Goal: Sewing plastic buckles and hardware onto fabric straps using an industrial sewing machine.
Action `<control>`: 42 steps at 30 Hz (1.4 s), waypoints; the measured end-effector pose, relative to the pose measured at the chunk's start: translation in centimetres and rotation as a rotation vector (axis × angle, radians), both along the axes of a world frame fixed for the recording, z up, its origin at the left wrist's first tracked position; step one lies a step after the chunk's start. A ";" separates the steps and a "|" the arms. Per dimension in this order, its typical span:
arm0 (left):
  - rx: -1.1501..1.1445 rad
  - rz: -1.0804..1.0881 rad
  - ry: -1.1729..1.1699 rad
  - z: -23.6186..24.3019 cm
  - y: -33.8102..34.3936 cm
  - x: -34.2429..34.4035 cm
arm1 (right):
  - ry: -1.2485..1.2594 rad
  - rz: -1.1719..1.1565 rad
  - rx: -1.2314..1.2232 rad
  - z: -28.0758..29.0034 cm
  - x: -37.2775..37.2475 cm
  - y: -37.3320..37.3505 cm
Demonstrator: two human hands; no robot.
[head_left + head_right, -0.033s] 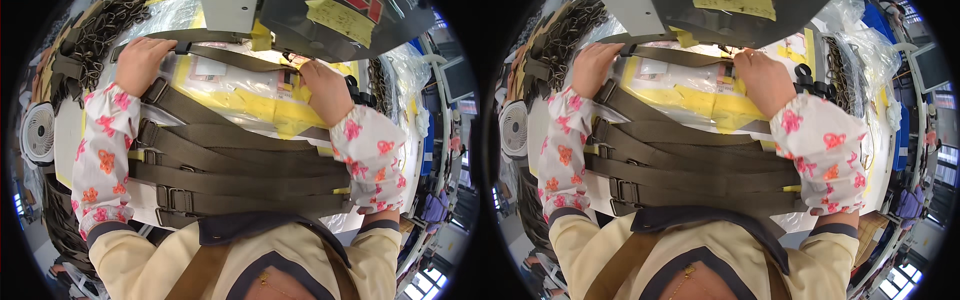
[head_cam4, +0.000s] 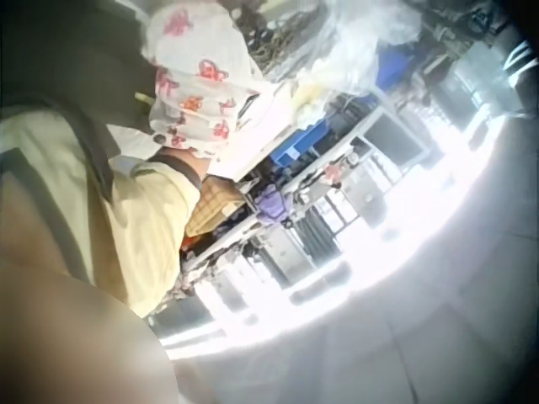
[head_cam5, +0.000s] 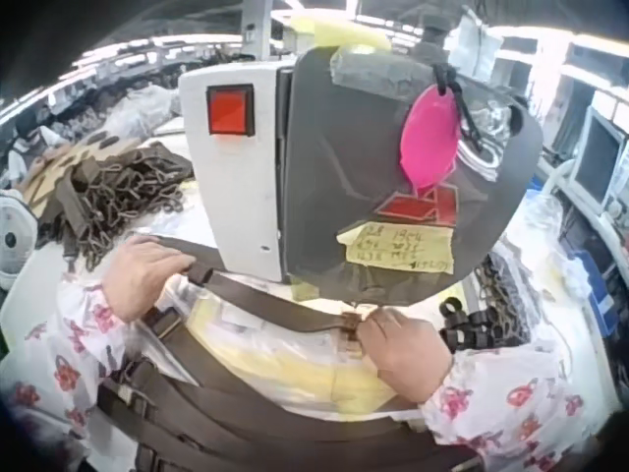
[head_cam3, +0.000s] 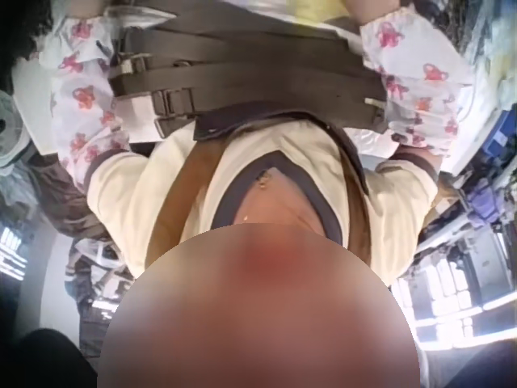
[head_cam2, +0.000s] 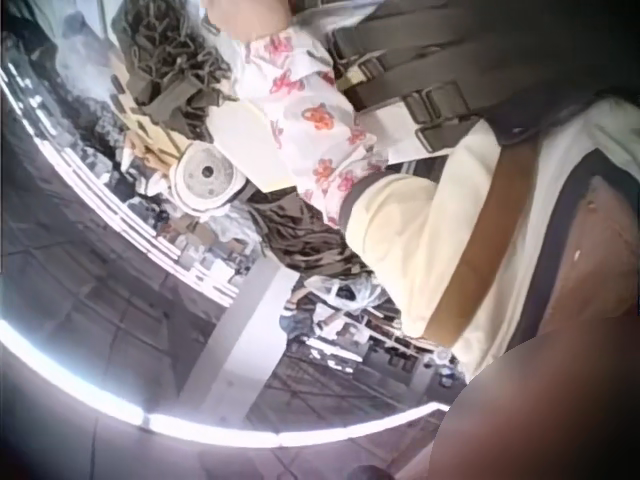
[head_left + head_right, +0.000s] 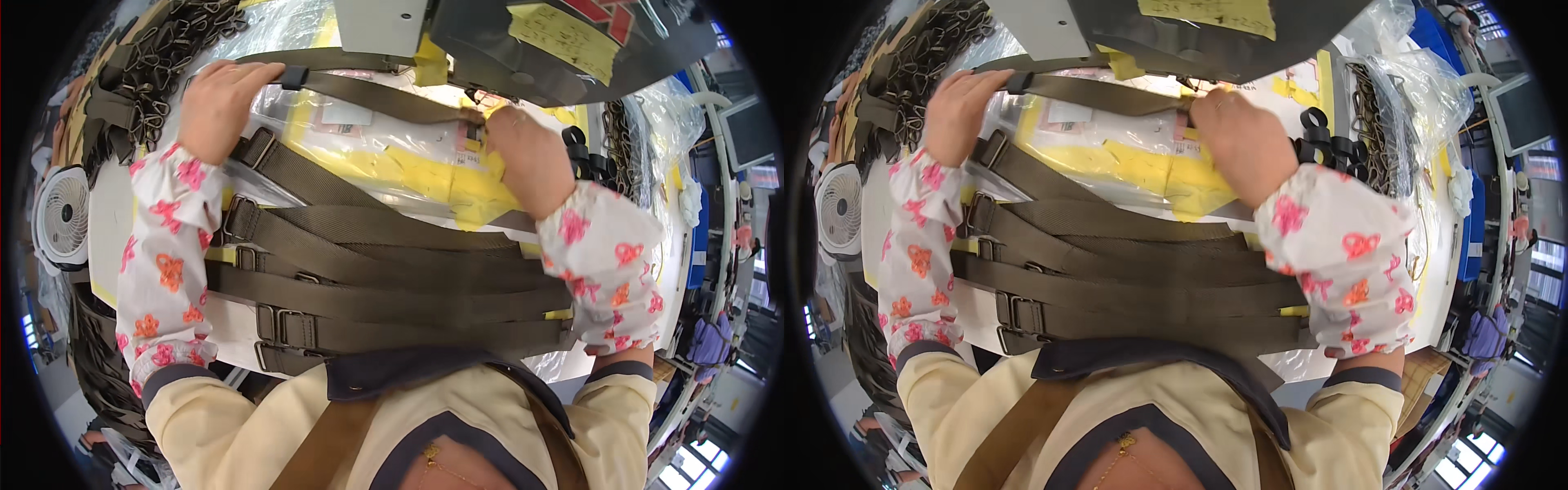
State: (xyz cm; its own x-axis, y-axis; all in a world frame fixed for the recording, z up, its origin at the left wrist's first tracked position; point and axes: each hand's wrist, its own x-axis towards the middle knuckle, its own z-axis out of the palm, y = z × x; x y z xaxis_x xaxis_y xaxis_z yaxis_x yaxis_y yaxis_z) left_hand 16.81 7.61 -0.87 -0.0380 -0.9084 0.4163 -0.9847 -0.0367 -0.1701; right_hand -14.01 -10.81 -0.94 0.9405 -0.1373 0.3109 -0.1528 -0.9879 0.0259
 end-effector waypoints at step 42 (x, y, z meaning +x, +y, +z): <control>0.230 0.015 0.159 3.2 3.5 -3.4 | 0.348 0.035 1.652 3.0 -1.5 3.8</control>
State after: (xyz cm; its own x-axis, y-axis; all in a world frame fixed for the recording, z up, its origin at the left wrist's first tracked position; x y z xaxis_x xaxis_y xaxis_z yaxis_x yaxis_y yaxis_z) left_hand 13.44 11.14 2.37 0.0251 -0.9797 0.1989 -0.9994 -0.0295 -0.0193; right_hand -15.53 -6.98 2.02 0.9379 -0.0599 -0.3418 -0.3420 0.0070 -0.9397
